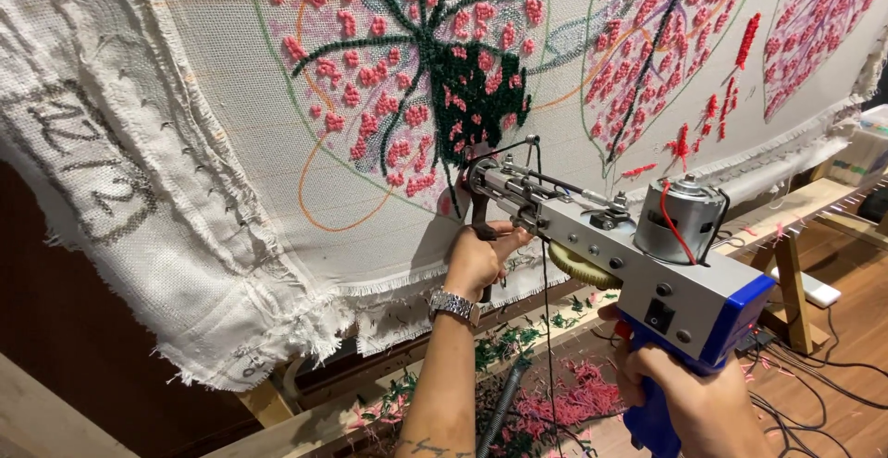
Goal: Using a tufting gun to create a patterned rug on a vertical frame.
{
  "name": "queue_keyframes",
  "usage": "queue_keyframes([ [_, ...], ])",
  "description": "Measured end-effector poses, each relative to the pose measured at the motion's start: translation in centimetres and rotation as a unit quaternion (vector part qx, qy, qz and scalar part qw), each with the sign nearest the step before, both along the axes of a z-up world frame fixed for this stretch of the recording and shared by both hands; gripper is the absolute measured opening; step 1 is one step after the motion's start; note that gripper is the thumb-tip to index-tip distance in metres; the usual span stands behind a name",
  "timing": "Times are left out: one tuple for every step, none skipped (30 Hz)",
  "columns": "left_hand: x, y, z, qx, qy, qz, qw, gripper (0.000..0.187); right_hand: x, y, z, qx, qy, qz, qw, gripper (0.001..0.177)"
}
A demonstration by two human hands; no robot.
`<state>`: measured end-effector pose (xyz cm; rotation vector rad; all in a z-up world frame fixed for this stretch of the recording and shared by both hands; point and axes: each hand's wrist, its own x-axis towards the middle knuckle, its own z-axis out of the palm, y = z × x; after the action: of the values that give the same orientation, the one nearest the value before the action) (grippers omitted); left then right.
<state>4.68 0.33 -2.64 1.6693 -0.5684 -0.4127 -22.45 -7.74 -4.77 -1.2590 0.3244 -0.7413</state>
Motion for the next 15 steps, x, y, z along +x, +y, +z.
queue_keyframes([
  [0.2, -0.1, -0.3, 0.000, 0.000, -0.001, 1.000, 0.043, 0.0, 0.0, -0.1, 0.000, 0.000, -0.001, 1.000, 0.029],
  [0.4, -0.1, -0.5, -0.012, 0.000, -0.007, 1.000, 0.045, -0.1, 0.0, -0.2, 0.001, 0.003, 0.003, 1.000, 0.030],
  [0.7, -0.2, -0.7, -0.024, -0.002, -0.013, 1.000, 0.047, -0.1, -0.1, -0.2, 0.001, 0.004, 0.007, 1.000, 0.031],
  [0.9, -0.4, -1.0, -0.025, -0.002, -0.013, 1.000, 0.047, -0.1, -0.2, -0.2, 0.001, 0.004, 0.006, 1.000, 0.031],
  [1.2, -0.5, -1.3, -0.043, 0.002, -0.018, 0.999, 0.043, -0.1, -0.2, -0.1, -0.001, 0.004, 0.007, 1.000, 0.029],
  [1.5, -0.5, -1.6, -0.062, 0.007, -0.023, 0.998, 0.040, -0.1, -0.1, -0.1, -0.004, 0.004, 0.008, 1.000, 0.027],
  [0.5, -0.2, -0.6, -0.062, 0.006, -0.022, 0.998, 0.040, -0.1, -0.1, 0.0, -0.004, 0.003, 0.009, 1.000, 0.027],
  [-0.4, 0.2, 0.3, -0.048, -0.009, -0.016, 0.999, 0.034, -0.2, -0.1, 0.1, -0.005, 0.001, 0.005, 1.000, 0.028],
  [-1.5, 0.5, 1.2, -0.034, -0.023, -0.010, 0.999, 0.028, -0.2, -0.1, 0.2, -0.006, -0.002, 0.001, 1.000, 0.029],
  [-0.9, 0.3, 0.8, -0.035, -0.024, -0.008, 0.999, 0.028, 0.0, -0.9, -1.1, -0.006, -0.003, 0.003, 1.000, 0.029],
  [-0.3, 0.1, 0.3, -0.024, -0.036, -0.007, 0.999, 0.025, 0.2, -1.8, -2.5, 0.003, -0.030, 0.023, 0.999, 0.028],
  [0.3, -0.2, -0.1, -0.013, -0.049, -0.006, 0.999, 0.022, 0.4, -2.7, -3.7, 0.012, -0.056, 0.043, 0.997, 0.028],
  [0.7, -0.4, -0.3, -0.013, -0.050, -0.004, 0.999, 0.022, 0.4, -2.1, -2.3, 0.011, -0.057, 0.045, 0.997, 0.028],
  [1.1, -0.5, -0.6, -0.027, -0.057, -0.008, 0.998, 0.022, 0.4, -1.4, -1.0, 0.018, -0.041, 0.037, 0.998, 0.027],
  [1.4, -0.8, -1.2, -0.040, -0.064, -0.013, 0.997, 0.022, 0.2, -0.8, 0.2, 0.026, -0.024, 0.027, 0.999, 0.028],
])
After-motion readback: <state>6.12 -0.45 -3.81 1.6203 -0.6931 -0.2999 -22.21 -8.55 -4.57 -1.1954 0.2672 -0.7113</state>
